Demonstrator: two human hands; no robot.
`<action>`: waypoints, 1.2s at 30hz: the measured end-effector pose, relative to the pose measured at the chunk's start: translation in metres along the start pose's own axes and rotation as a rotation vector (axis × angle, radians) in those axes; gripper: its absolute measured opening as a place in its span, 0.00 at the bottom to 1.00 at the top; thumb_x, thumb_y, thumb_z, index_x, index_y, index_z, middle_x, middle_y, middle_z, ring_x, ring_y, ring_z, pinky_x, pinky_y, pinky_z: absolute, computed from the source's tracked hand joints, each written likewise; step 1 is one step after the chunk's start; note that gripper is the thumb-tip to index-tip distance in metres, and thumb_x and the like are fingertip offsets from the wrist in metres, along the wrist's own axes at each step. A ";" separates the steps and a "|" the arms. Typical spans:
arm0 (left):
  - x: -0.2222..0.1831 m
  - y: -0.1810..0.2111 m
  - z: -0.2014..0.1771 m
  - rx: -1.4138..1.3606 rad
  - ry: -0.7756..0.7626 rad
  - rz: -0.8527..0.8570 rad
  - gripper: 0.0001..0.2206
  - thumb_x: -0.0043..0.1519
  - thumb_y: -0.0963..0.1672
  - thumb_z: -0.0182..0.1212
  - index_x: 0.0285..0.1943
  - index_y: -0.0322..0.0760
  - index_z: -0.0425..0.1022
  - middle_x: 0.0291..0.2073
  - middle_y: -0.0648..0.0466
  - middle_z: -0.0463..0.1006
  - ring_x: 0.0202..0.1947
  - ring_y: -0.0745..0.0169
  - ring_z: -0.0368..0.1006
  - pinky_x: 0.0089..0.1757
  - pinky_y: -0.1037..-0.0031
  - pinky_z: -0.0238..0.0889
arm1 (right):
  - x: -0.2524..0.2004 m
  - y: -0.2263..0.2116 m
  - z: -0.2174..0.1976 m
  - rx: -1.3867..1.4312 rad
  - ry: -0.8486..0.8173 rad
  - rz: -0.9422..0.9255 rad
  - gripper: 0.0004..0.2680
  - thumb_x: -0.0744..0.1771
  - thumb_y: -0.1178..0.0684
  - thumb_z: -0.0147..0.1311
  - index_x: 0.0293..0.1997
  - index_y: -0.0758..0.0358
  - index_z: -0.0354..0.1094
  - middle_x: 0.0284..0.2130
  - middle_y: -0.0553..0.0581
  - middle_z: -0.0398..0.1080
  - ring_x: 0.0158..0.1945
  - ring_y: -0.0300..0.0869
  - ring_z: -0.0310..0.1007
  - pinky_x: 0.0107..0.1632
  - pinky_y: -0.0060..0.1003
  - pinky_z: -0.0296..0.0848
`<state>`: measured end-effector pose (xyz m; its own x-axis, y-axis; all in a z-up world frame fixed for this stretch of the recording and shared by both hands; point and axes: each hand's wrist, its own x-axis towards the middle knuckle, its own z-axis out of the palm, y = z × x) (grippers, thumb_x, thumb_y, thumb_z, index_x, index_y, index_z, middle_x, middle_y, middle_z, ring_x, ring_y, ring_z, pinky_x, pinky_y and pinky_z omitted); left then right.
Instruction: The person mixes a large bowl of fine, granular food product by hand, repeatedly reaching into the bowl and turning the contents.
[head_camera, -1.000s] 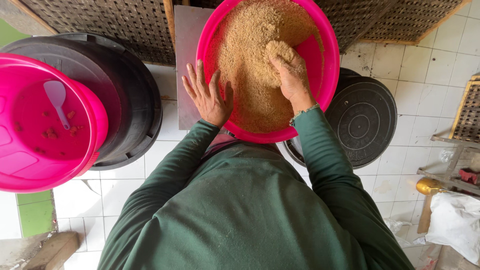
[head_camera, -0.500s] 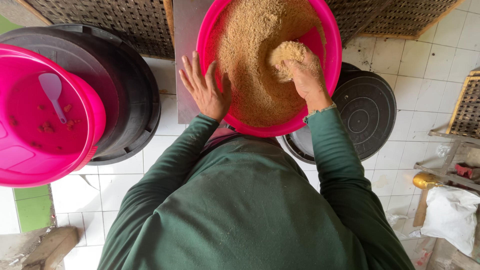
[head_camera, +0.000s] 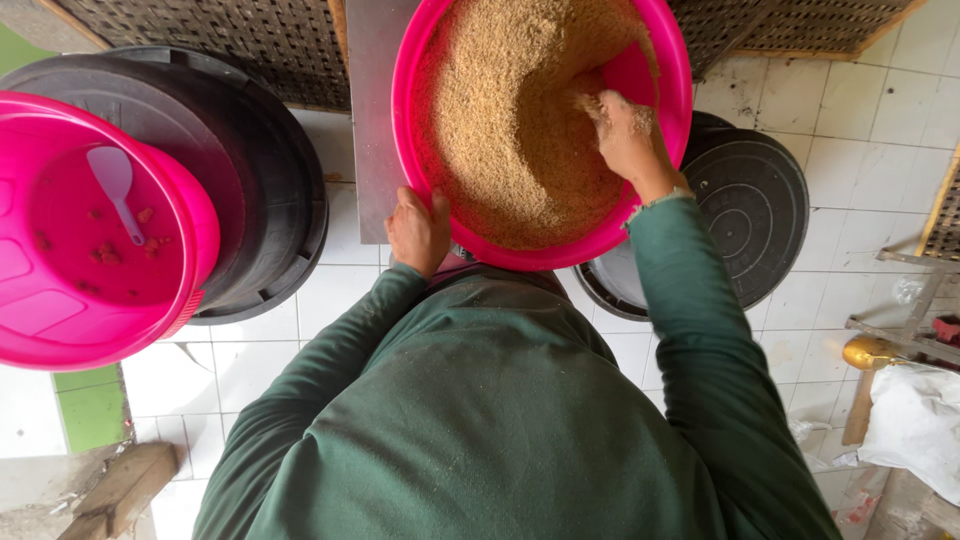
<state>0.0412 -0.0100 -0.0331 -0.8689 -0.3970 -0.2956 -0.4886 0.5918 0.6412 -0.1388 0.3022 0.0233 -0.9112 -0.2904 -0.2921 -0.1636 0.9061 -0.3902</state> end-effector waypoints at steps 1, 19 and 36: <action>0.000 -0.004 0.008 -0.015 0.029 0.028 0.18 0.68 0.52 0.54 0.44 0.31 0.65 0.32 0.39 0.79 0.35 0.34 0.75 0.47 0.46 0.60 | 0.004 0.018 0.008 -0.131 -0.044 0.011 0.12 0.71 0.57 0.47 0.61 0.69 0.65 0.56 0.73 0.69 0.56 0.64 0.71 0.59 0.53 0.71; 0.188 -0.003 -0.059 0.369 -0.207 0.323 0.19 0.72 0.55 0.57 0.57 0.38 0.68 0.37 0.50 0.77 0.47 0.51 0.73 0.58 0.42 0.56 | -0.055 -0.027 0.073 -0.236 -0.283 -0.043 0.12 0.67 0.55 0.49 0.53 0.70 0.70 0.54 0.78 0.69 0.56 0.67 0.69 0.59 0.53 0.68; 0.044 0.034 -0.031 0.210 0.525 0.503 0.22 0.71 0.47 0.65 0.70 0.40 0.63 0.78 0.41 0.53 0.80 0.31 0.39 0.72 0.34 0.25 | 0.089 0.065 0.084 -0.097 -0.644 0.303 0.15 0.68 0.50 0.50 0.57 0.70 0.69 0.54 0.70 0.71 0.56 0.60 0.72 0.58 0.56 0.71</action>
<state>-0.0117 -0.0292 -0.0019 -0.8646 -0.2946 0.4071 -0.0938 0.8905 0.4453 -0.1985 0.3091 -0.1014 -0.5231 -0.1186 -0.8440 0.0011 0.9902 -0.1398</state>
